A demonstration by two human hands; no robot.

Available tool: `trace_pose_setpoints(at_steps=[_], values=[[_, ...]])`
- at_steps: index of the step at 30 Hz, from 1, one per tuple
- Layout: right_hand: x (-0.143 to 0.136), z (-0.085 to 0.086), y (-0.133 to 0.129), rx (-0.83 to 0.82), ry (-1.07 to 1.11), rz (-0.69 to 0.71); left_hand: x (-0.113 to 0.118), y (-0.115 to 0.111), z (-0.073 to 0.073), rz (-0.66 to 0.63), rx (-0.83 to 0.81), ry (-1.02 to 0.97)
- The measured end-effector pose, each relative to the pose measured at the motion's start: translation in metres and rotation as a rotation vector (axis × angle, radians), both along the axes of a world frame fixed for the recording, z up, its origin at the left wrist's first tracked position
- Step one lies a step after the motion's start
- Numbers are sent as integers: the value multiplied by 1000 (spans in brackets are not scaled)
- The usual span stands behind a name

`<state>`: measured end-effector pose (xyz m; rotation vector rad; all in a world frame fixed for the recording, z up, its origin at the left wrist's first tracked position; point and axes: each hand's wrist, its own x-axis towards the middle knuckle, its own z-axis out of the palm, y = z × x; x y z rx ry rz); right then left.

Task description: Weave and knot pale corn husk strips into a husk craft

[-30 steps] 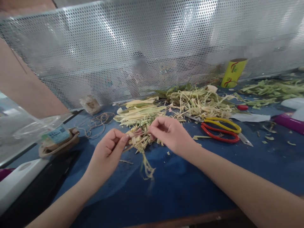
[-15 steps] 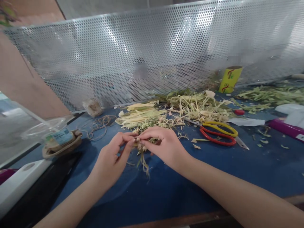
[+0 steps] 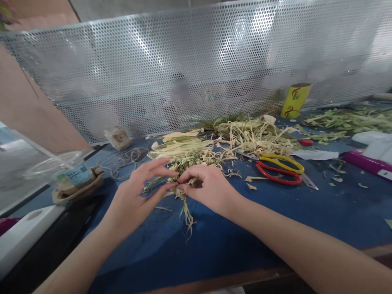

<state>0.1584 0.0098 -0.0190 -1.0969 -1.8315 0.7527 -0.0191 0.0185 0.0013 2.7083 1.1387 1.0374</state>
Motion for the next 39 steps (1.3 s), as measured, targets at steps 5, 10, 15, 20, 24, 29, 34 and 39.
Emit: trace_pose_setpoints(at_steps=[5,10,15,20,24,29,34,39], values=[[0,0,-1,-83,57,12,-2,0,-3,-10,33,-6],[-3,-1,-1,-77,120,-4,0,-2,-5,33,132,-63],[-5,-1,-1,-154,206,-12,3,-4,-8,51,156,-168],[-6,0,-5,-155,179,10,8,-6,-10,-2,-7,-383],[-8,3,-7,-132,119,28,10,-8,-9,9,-89,-435],[-8,5,-8,-114,83,49,8,-9,-8,28,-131,-416],[-6,3,-9,-138,71,92,6,-8,-8,30,-160,-415],[-5,6,-9,-252,105,125,7,-8,-10,9,-235,-446]])
